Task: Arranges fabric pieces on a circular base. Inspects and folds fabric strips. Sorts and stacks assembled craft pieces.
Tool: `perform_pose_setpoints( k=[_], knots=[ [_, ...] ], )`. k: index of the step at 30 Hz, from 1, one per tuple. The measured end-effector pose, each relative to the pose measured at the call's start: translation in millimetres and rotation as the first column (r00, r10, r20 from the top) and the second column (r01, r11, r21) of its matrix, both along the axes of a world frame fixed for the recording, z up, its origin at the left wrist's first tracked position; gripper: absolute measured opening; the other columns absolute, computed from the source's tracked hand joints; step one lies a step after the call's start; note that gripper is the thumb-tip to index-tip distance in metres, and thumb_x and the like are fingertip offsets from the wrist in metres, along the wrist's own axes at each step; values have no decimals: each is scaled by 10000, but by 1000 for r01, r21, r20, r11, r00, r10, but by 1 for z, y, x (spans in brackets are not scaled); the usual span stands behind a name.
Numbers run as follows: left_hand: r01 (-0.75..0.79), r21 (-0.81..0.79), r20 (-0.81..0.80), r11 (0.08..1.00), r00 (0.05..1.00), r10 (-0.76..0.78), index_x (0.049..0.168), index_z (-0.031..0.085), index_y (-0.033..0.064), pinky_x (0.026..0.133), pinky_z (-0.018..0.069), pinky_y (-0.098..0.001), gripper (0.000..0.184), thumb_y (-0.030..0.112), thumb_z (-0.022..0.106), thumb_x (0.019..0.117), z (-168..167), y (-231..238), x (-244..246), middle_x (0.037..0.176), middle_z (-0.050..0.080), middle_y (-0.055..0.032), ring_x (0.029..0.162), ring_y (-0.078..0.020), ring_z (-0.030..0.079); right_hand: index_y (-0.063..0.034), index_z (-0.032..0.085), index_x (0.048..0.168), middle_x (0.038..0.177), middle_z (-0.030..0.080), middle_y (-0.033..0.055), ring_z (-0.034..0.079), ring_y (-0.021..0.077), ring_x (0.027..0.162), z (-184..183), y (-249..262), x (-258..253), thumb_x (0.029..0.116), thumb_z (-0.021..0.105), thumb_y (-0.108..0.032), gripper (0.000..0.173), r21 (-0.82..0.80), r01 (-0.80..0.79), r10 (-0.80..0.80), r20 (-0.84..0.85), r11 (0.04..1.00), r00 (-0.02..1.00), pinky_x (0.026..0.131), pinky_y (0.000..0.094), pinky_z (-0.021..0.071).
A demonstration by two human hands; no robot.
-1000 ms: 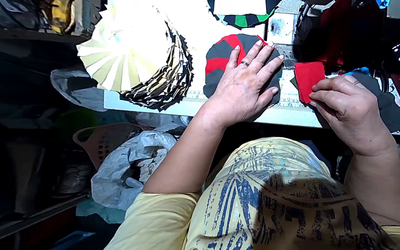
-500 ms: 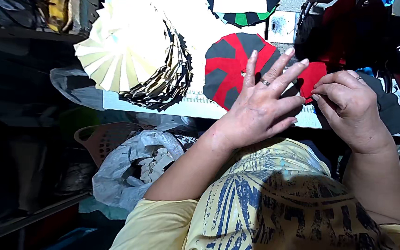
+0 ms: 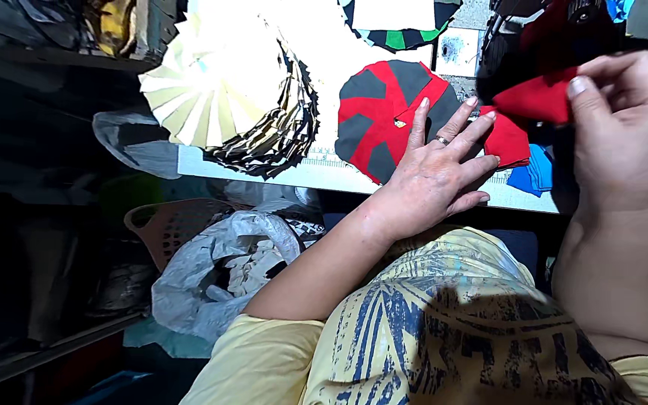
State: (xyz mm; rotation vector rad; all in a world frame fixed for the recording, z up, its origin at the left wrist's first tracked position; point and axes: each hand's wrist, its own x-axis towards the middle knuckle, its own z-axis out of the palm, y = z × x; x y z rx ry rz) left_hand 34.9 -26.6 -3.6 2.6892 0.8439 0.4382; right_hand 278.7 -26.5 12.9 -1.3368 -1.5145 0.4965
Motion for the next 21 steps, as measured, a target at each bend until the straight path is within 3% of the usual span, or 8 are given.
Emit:
perform_pose_setpoints(
  k=[2,4,8,11,14,16,18,21],
  knots=[
    [3,-15,-17,1000,1000,-3,1378,656,255,1195,0,-758,474,535,498,1030,1,0,-1,1635,392,-110,1569,-339,219,-28,581,1161,1011,656,0,677,104,844,6,7,8,1013,577,-63,152,-2,25,-24,-246,1000,969,756,317,613],
    [8,-28,-12,1000,1000,-8,1383,652,258,1192,2,-762,487,550,502,1024,1,1,-2,1642,375,-118,1571,-346,210,-33,565,1160,981,673,13,704,143,857,14,10,12,1012,573,-39,148,29,63,-49,-346,998,937,784,359,629],
    [-5,-109,179,994,984,25,1438,604,193,1217,73,-728,530,504,560,1011,9,5,-5,1612,423,-121,1556,-337,260,13,599,1198,1043,675,40,672,115,913,24,5,10,976,624,-51,232,84,-13,25,-143,996,989,810,299,590],
    [34,-265,446,964,891,91,1503,490,14,1249,253,-571,545,308,549,1048,20,11,-9,1560,474,-166,1494,-279,392,33,620,1199,1067,690,57,679,99,942,37,-6,-16,965,634,-17,240,51,-187,190,-60,981,980,844,267,589],
    [197,-463,651,864,737,180,1541,305,-101,1161,445,-360,598,183,505,1055,29,20,-13,1497,504,-198,1383,-216,516,64,632,1178,1064,703,64,690,95,929,47,-10,-46,952,635,27,229,145,-352,368,-102,925,924,829,253,604],
    [335,-589,721,735,629,291,1560,229,-75,1000,563,-324,643,112,550,1036,36,22,-16,1348,602,-158,1183,-175,644,73,635,1172,1079,709,58,696,87,947,52,-8,-60,952,628,47,222,215,-403,436,-133,890,890,841,247,610],
    [412,-648,738,640,547,395,1573,230,-35,889,604,-331,667,-3,577,1003,43,22,-22,1227,655,-149,1009,-176,696,76,646,1155,1062,712,67,701,106,948,53,-4,-66,948,633,60,209,248,-406,453,-173,879,875,838,264,615],
    [356,-601,771,716,493,403,1531,285,-47,835,618,-333,640,-32,607,978,46,27,-32,1154,663,-119,952,-180,703,70,645,1128,1030,710,72,703,124,925,47,3,-69,935,640,76,192,255,-368,423,-208,894,882,819,278,617]
  ],
)
